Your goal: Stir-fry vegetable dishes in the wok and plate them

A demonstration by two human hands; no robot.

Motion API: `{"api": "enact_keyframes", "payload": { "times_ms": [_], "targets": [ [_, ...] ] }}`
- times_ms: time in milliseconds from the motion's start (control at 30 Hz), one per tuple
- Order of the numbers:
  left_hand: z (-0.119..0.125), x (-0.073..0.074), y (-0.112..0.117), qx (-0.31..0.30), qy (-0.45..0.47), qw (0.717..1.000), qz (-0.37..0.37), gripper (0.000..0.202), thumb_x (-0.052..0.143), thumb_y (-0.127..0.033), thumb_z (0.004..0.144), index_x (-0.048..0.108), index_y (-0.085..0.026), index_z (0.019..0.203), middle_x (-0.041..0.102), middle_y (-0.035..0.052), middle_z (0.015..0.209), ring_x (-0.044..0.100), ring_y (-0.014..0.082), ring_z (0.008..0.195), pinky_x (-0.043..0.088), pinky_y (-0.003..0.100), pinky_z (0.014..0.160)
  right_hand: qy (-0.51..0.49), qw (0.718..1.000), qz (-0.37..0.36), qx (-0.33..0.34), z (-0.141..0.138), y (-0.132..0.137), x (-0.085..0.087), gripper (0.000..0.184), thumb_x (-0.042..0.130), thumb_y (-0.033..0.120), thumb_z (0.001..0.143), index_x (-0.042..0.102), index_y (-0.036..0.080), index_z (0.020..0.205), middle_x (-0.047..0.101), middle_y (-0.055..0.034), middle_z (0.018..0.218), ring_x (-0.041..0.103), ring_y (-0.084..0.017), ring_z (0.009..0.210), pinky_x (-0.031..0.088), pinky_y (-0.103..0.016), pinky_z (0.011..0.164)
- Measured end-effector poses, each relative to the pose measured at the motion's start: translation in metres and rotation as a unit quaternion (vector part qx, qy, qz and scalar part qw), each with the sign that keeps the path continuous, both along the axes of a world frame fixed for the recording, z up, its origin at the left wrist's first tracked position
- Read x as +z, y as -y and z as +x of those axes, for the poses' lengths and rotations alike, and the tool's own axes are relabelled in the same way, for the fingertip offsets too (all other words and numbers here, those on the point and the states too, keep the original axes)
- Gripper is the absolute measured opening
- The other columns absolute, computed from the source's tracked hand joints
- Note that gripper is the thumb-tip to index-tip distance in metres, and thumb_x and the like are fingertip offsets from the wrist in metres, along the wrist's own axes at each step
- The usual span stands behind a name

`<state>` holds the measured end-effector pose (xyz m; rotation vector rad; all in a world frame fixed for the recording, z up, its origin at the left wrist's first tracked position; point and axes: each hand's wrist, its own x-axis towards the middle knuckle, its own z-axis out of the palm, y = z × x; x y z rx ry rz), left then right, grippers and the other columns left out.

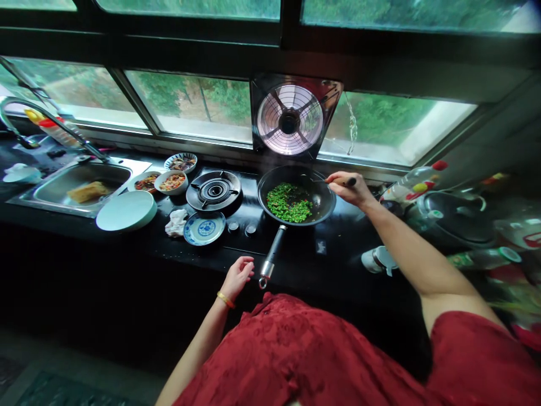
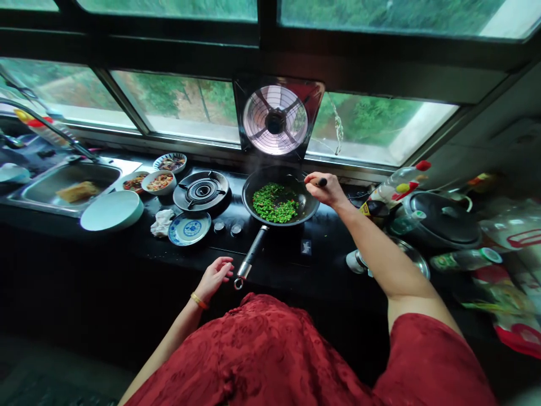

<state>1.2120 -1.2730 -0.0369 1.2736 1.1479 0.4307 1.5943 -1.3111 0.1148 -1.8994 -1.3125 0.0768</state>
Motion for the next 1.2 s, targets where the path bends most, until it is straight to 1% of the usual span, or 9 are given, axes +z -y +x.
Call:
{"api": "enact_keyframes", "payload": {
  "times_ms": [167,300,433,600,700,800,933,1067,1200],
  "targets": [
    [-0.006,-0.003,0.002,0.018,-0.007,1.000,0.017,0.036,0.062,-0.047,0.061,0.059,-0.016,0.078,0.060,0.0020,0.070,0.056,0.0118,0.060,0.039,0.021,0.052,-0.056,0.985,-0.023,0.161,-0.023,-0.006,-0.017,0.019,0.064,0.026,0.068,0.073,0.020,0.084,0.074,-0.0066,0.107,0.069,-0.024,0.102,0.051,-0.037,0.096],
    [-0.017,-0.011,0.000,0.038,-0.016,0.999,0.018,0.041,0.062,-0.050,0.059,0.060,-0.015,0.081,0.062,0.0032,0.072,0.057,0.0128,0.061,0.039,0.022,0.053,-0.055,0.948,-0.086,0.303,-0.035,0.029,0.034,0.018,0.067,0.027,0.070,0.074,0.021,0.085,0.073,-0.0063,0.109,0.067,-0.024,0.108,0.052,-0.035,0.097],
    [-0.031,-0.023,0.001,0.069,-0.023,0.997,0.003,0.050,0.063,-0.052,0.058,0.062,-0.014,0.090,0.063,0.0037,0.074,0.057,0.0132,0.062,0.040,0.023,0.053,-0.026,0.935,-0.102,0.338,-0.035,0.066,0.082,0.014,0.068,0.029,0.075,0.075,0.023,0.085,0.074,-0.0042,0.103,0.069,-0.021,0.102,0.056,-0.029,0.089],
    [-0.038,-0.033,0.001,0.080,-0.033,0.996,-0.009,0.058,0.062,-0.054,0.056,0.062,-0.013,0.096,0.062,0.0042,0.076,0.056,0.0128,0.061,0.040,0.023,0.053,-0.008,0.956,-0.121,0.269,-0.025,0.064,0.061,0.022,0.065,0.032,0.076,0.074,0.018,0.091,0.075,-0.0062,0.095,0.070,-0.020,0.082,0.057,-0.030,0.074],
    [-0.037,-0.033,-0.001,0.079,-0.038,0.996,-0.001,0.059,0.061,-0.055,0.056,0.063,-0.012,0.096,0.062,0.0042,0.076,0.057,0.0130,0.062,0.040,0.024,0.053,0.023,0.983,-0.098,0.156,-0.006,0.056,0.054,0.021,0.065,0.034,0.077,0.074,0.018,0.087,0.075,-0.0052,0.087,0.069,-0.020,0.075,0.055,-0.029,0.069],
    [-0.037,-0.033,-0.002,0.085,-0.036,0.996,0.004,0.059,0.061,-0.055,0.057,0.063,-0.012,0.098,0.062,0.0041,0.077,0.057,0.0128,0.062,0.040,0.023,0.054,0.011,0.994,-0.111,0.021,0.015,0.052,0.066,0.018,0.068,0.033,0.078,0.074,0.018,0.086,0.071,-0.0039,0.072,0.066,-0.017,0.065,0.054,-0.027,0.060],
    [-0.041,-0.036,0.001,0.095,-0.033,0.995,-0.002,0.059,0.062,-0.056,0.057,0.063,-0.012,0.097,0.062,0.0039,0.076,0.057,0.0127,0.062,0.040,0.023,0.053,-0.163,0.979,-0.098,-0.068,0.021,0.030,0.070,0.018,0.070,0.030,0.079,0.069,0.012,0.076,0.069,-0.0081,0.065,0.065,-0.015,0.053,0.055,-0.025,0.049],
    [-0.043,-0.039,0.005,0.110,-0.031,0.993,-0.004,0.060,0.063,-0.057,0.055,0.063,-0.013,0.096,0.062,0.0039,0.076,0.057,0.0127,0.061,0.040,0.023,0.053,-0.318,0.942,-0.018,-0.105,0.000,-0.016,0.044,0.021,0.069,0.027,0.082,0.062,0.013,0.067,0.065,-0.0054,0.055,0.064,-0.015,0.047,0.054,-0.020,0.040],
    [-0.044,-0.038,0.003,0.120,-0.025,0.992,-0.006,0.060,0.064,-0.056,0.055,0.063,-0.012,0.096,0.062,0.0042,0.076,0.056,0.0124,0.060,0.040,0.023,0.053,-0.362,0.921,0.058,-0.132,-0.009,-0.038,0.030,0.017,0.066,0.023,0.084,0.061,0.014,0.070,0.065,-0.0028,0.056,0.066,-0.013,0.049,0.056,-0.017,0.043]
  ]
}}
